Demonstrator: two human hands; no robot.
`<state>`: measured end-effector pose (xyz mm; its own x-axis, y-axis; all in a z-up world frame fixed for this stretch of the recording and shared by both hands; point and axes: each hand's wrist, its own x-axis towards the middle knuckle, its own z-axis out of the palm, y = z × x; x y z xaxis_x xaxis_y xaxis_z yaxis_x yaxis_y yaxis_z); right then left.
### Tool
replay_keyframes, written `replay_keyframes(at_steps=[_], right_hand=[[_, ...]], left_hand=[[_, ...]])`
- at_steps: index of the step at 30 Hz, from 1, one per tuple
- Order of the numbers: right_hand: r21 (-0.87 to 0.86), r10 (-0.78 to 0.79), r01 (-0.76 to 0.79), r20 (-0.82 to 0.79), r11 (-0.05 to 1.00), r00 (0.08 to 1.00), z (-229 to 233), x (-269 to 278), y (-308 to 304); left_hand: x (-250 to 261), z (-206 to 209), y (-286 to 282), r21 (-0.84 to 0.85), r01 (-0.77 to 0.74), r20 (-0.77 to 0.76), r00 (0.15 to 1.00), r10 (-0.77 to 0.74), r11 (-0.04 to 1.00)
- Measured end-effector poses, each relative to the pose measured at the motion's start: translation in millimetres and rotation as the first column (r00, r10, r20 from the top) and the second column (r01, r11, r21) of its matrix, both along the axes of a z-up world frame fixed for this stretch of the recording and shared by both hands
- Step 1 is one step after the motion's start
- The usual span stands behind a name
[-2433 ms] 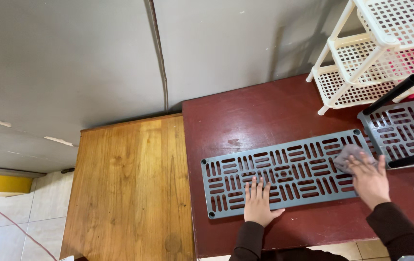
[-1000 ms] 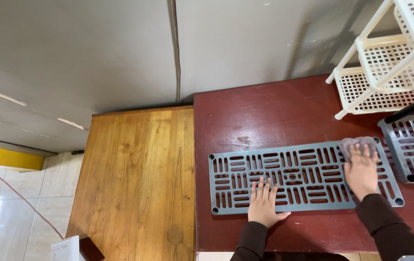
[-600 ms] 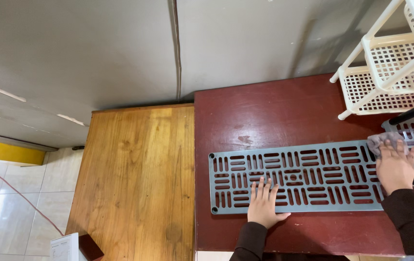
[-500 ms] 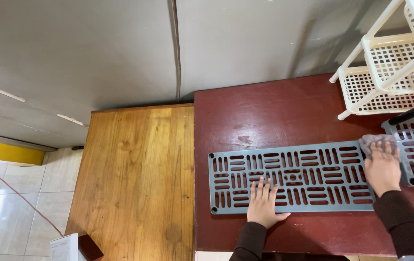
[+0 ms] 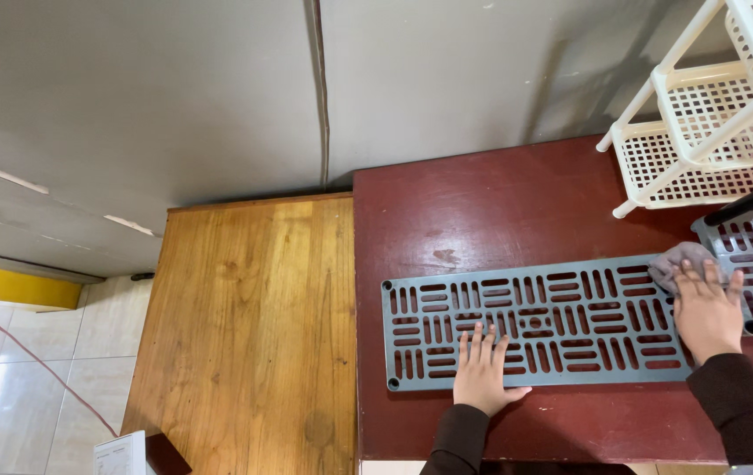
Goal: The person wipes two gray perforated plastic panels with a cloth, then inserts four black cylindrical legs into the corner holes of one panel to form a small table. The person continues wiping the second panel after the first is assembled.
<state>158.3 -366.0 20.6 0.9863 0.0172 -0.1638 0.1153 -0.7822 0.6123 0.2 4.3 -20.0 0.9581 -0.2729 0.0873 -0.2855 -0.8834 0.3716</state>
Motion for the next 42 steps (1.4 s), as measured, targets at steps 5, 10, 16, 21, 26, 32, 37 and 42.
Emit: replay_keyframes(at_steps=[5, 10, 16, 21, 26, 32, 37, 42], right_hand=[[0.425, -0.059, -0.039, 0.215, 0.905, 0.975, -33.2, -8.1, 13.3], [0.664, 0.138, -0.292, 0.276, 0.688, 0.951, -55.5, -45.2, 57.3], [-0.147, -0.031, 0.013, -0.122, 0.989, 0.992, -0.2, -40.9, 9.9], [0.132, -0.074, 0.053, 0.159, 0.99, 0.984, -4.8, -53.2, -1.6], [0.61, 0.018, -0.202, 0.294, 0.766, 0.955, -47.7, -82.9, 44.9], [-0.043, 0.052, -0.055, -0.071, 0.998, 0.996, -26.1, -97.2, 12.1], [0.135, -0.077, 0.057, 0.144, 0.989, 0.987, -11.4, -101.6, -10.5], [0.599, 0.01, -0.167, 0.257, 0.783, 0.966, -40.0, -122.6, 33.0]], left_hand=[[1.5, -3.6, -2.2, 0.025, 0.001, 0.006, 1.0, -0.001, 1.0], [3.6, -9.1, -4.3, 0.063, 0.007, -0.001, 1.0, -0.007, 0.998], [0.1, -11.3, -2.9, 0.006, 0.01, 0.006, 1.0, -0.01, 1.0], [0.7, -7.4, -2.2, 0.015, 0.012, 0.027, 1.0, -0.012, 1.0], [3.3, -1.2, -4.5, 0.065, 0.028, -0.085, 0.996, -0.023, 0.997], [3.7, 0.3, -3.6, 0.106, 0.043, -0.114, 0.993, -0.031, 0.993], [2.9, 2.0, -3.7, 0.113, 0.038, -0.101, 0.995, -0.027, 0.993], [5.7, 5.4, -5.0, 0.145, 0.056, -0.19, 0.981, -0.027, 0.988]])
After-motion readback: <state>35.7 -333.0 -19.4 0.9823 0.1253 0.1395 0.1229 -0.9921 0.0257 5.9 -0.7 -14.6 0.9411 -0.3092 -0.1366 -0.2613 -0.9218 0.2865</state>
